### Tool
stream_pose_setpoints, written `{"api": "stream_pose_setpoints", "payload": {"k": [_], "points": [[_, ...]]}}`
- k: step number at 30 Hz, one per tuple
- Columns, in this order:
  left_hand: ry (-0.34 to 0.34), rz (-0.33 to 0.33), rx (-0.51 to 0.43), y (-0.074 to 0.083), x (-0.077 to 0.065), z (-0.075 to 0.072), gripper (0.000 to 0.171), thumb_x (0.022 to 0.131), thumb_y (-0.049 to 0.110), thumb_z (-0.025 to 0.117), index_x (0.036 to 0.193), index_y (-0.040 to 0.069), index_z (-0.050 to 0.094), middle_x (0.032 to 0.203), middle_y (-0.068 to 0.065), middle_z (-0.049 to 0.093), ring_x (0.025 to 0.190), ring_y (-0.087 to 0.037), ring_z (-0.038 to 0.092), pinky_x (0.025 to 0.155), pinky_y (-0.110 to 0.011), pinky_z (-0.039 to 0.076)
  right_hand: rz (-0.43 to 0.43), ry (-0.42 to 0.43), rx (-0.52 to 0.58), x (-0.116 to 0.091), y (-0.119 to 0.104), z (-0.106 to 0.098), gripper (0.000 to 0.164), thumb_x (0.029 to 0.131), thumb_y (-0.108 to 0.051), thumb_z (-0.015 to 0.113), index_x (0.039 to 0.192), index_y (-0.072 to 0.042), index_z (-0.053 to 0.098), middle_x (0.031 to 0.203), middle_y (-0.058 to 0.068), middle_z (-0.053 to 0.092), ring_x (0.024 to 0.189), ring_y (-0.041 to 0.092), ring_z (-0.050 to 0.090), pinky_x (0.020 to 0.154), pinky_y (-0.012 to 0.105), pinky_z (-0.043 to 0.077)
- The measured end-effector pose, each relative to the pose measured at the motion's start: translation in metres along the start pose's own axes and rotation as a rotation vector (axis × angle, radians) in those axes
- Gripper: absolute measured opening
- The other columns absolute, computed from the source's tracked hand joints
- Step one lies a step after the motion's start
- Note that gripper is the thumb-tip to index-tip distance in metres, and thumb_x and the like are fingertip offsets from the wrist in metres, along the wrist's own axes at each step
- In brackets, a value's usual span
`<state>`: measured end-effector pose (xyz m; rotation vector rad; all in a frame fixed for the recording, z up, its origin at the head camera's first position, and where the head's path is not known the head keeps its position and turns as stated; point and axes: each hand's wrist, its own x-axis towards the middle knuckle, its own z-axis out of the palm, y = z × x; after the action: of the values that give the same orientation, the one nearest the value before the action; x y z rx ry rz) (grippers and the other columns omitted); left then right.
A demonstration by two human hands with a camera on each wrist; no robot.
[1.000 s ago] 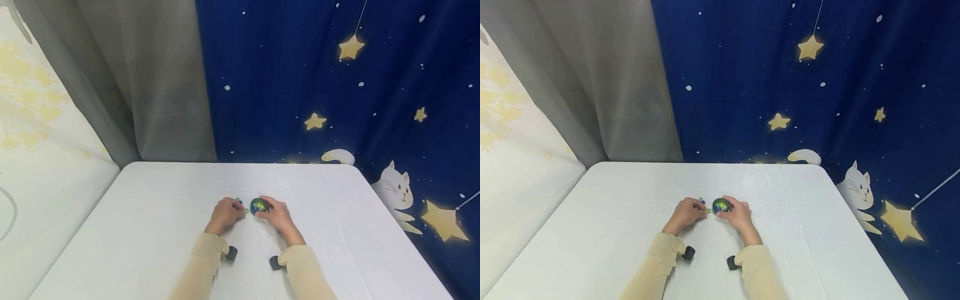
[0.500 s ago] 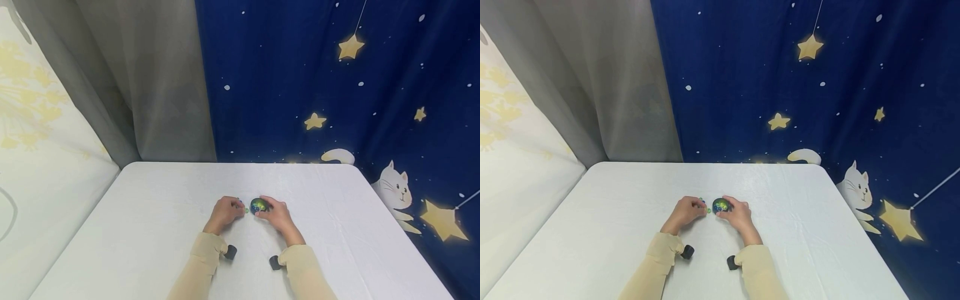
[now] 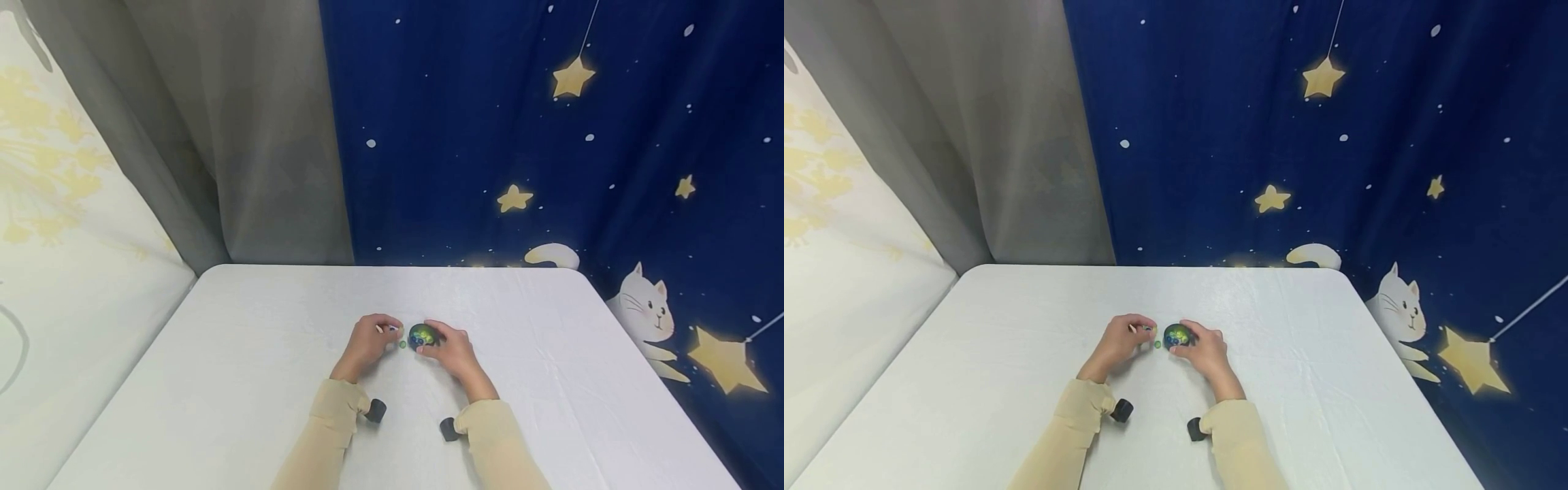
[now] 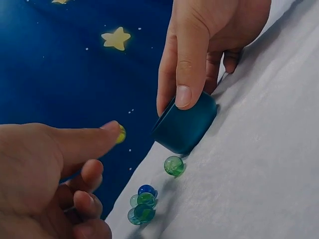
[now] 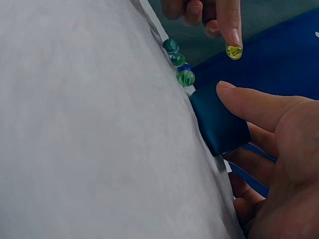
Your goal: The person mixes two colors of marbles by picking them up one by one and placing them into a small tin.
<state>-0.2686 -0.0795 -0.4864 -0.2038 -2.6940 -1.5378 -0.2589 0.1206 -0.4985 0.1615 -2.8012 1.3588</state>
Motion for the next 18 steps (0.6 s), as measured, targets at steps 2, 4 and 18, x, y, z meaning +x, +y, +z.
{"api": "stream_pose_setpoints", "payload": {"k": [2,4,18], "points": [[0.011,0.023,-0.008,0.001,0.000,0.000,0.010,0.084,0.015,0.075,0.094,0.013,0.075,0.075,0.001,0.056,0.067,-0.016,0.049,0.060,-0.030,0.042,0.003,-0.001,-0.002,0.000,0.000,0.000,0.059,0.075,-0.022,0.083,0.130,-0.017,0.062,0.133,0.010,0.058,0.125,0.035,0.050,0.103,0.054,0.034],[0.022,0.036,-0.021,0.001,0.001,0.001,0.011,0.084,0.015,0.075,0.095,0.013,0.075,0.075,0.001,0.056,0.067,-0.016,0.048,0.059,-0.030,0.042,0.010,-0.003,-0.002,0.001,0.000,0.000,0.059,0.076,-0.023,0.083,0.130,-0.017,0.062,0.134,0.010,0.058,0.126,0.036,0.049,0.103,0.054,0.034],[0.105,0.097,-0.174,0.006,0.001,0.012,0.014,0.086,0.014,0.073,0.100,0.011,0.075,0.072,0.000,0.053,0.063,-0.015,0.045,0.056,-0.026,0.039,-0.001,-0.001,-0.007,0.001,0.002,0.000,0.060,0.075,-0.023,0.084,0.130,-0.016,0.062,0.132,0.011,0.059,0.126,0.039,0.047,0.103,0.056,0.033]]}}
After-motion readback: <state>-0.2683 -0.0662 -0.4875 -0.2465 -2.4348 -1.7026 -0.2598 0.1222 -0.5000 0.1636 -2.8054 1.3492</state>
